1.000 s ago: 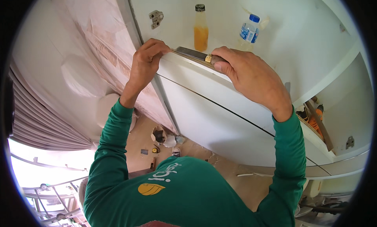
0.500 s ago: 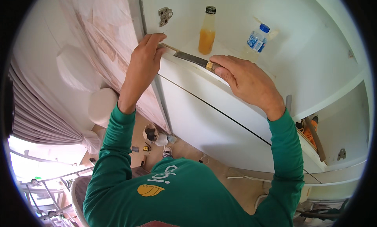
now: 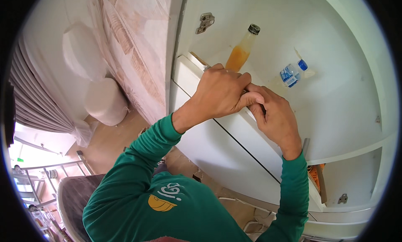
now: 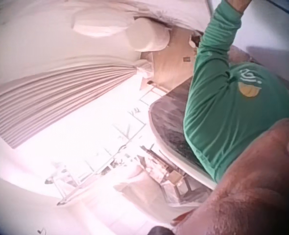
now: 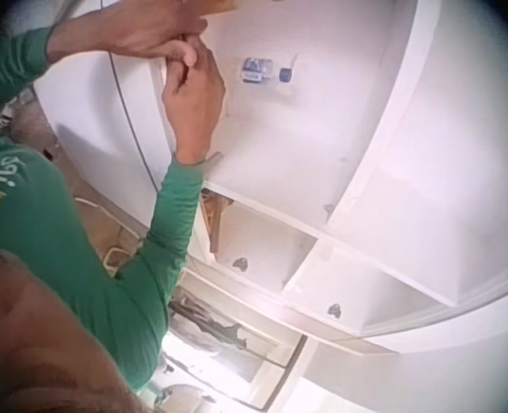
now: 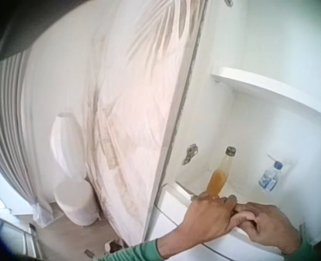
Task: The person uses a handheld knife to scrape the edge of a white cabinet panel in a restroom. They run the tool along the length of the panel to trim a laminate strip and then use their hands to press the edge firm.
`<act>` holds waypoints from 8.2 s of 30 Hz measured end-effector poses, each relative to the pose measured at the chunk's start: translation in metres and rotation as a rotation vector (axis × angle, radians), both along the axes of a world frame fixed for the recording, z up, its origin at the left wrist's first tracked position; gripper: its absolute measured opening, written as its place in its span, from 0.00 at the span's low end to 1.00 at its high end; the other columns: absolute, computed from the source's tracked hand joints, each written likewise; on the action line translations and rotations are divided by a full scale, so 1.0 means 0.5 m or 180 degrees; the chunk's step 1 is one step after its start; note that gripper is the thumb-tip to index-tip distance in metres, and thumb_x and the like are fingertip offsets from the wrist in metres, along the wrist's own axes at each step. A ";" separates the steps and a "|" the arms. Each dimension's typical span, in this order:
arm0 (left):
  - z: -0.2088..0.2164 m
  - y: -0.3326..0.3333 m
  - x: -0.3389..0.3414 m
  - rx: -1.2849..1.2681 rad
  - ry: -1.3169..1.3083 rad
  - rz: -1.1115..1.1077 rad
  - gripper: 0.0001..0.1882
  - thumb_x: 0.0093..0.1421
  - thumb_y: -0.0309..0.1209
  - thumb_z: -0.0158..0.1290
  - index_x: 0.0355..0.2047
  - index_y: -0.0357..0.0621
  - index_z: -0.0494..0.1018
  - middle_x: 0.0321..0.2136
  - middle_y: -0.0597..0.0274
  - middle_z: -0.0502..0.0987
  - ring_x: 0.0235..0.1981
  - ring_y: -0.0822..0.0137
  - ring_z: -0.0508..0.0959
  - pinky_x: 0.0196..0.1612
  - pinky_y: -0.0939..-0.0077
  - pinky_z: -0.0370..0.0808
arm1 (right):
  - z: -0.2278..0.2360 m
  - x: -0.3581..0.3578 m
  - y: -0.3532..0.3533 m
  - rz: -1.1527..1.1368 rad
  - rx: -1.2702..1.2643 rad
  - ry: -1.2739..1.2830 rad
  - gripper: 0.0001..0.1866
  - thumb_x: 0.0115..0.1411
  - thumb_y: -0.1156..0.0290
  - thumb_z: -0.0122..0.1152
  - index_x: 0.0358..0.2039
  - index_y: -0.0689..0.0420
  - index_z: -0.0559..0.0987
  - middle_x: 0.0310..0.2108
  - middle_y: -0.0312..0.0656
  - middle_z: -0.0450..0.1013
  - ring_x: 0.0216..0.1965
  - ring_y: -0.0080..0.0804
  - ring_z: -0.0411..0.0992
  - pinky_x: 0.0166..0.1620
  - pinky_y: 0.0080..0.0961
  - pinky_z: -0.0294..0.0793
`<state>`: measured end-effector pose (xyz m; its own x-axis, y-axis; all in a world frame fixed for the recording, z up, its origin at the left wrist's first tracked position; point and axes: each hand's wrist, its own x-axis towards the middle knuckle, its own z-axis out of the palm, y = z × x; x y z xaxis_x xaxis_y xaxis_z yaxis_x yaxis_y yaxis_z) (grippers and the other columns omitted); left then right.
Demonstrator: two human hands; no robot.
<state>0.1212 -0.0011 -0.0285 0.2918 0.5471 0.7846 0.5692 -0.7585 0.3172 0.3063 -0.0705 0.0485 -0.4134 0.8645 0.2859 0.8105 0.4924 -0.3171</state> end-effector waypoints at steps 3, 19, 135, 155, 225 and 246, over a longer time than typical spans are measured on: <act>-0.017 0.008 0.012 0.0245 -0.0315 0.0007 0.40 0.70 0.73 0.52 0.23 0.48 0.76 0.14 0.59 0.75 0.17 0.51 0.78 0.31 0.61 0.75 | -0.007 0.007 0.007 0.0129 0.0120 0.0029 0.20 0.70 0.76 0.63 0.62 0.53 0.83 0.45 0.45 0.84 0.35 0.47 0.80 0.40 0.40 0.80; 0.015 -0.038 -0.198 -0.0151 -0.1227 -0.0103 0.14 0.71 0.16 0.59 0.54 0.41 0.83 0.47 0.52 0.83 0.48 0.51 0.83 0.50 0.60 0.82 | 0.021 0.023 -0.005 0.0014 0.0181 0.0308 0.17 0.78 0.66 0.64 0.62 0.60 0.83 0.48 0.51 0.86 0.43 0.47 0.84 0.50 0.33 0.83; -0.027 -0.015 -0.013 0.0744 -0.1628 -0.0246 0.33 0.69 0.55 0.64 0.61 0.40 0.78 0.52 0.47 0.80 0.56 0.44 0.79 0.61 0.49 0.75 | 0.077 -0.088 0.023 0.0142 0.0325 -0.1293 0.18 0.65 0.79 0.59 0.54 0.54 0.83 0.37 0.48 0.77 0.36 0.57 0.78 0.39 0.50 0.78; -0.065 0.044 -0.008 0.1002 -0.1890 0.0058 0.33 0.74 0.67 0.49 0.36 0.46 0.76 0.29 0.60 0.75 0.31 0.52 0.76 0.47 0.57 0.76 | 0.029 -0.137 0.034 0.0019 0.0527 -0.1234 0.14 0.62 0.80 0.59 0.47 0.52 0.81 0.38 0.48 0.76 0.35 0.58 0.77 0.36 0.52 0.77; -0.053 0.022 0.007 0.0837 -0.1577 -0.0020 0.34 0.79 0.66 0.40 0.40 0.47 0.76 0.31 0.62 0.77 0.32 0.52 0.78 0.45 0.59 0.72 | 0.057 -0.101 0.021 0.0015 0.0391 -0.1326 0.08 0.71 0.72 0.61 0.48 0.52 0.82 0.36 0.48 0.77 0.34 0.57 0.79 0.36 0.50 0.80; -0.069 0.051 -0.034 0.0902 -0.1606 -0.0332 0.33 0.76 0.66 0.45 0.40 0.46 0.76 0.32 0.59 0.77 0.33 0.51 0.78 0.46 0.57 0.74 | 0.051 -0.151 0.022 -0.0153 0.0581 -0.1689 0.09 0.74 0.65 0.64 0.51 0.50 0.82 0.36 0.47 0.75 0.29 0.54 0.79 0.32 0.47 0.79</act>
<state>0.1044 0.0241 -0.0629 -0.1145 0.2841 0.9519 0.3184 -0.8972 0.3061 0.2310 -0.0596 0.0741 -0.5026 0.8420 0.1962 0.8586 0.4597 0.2270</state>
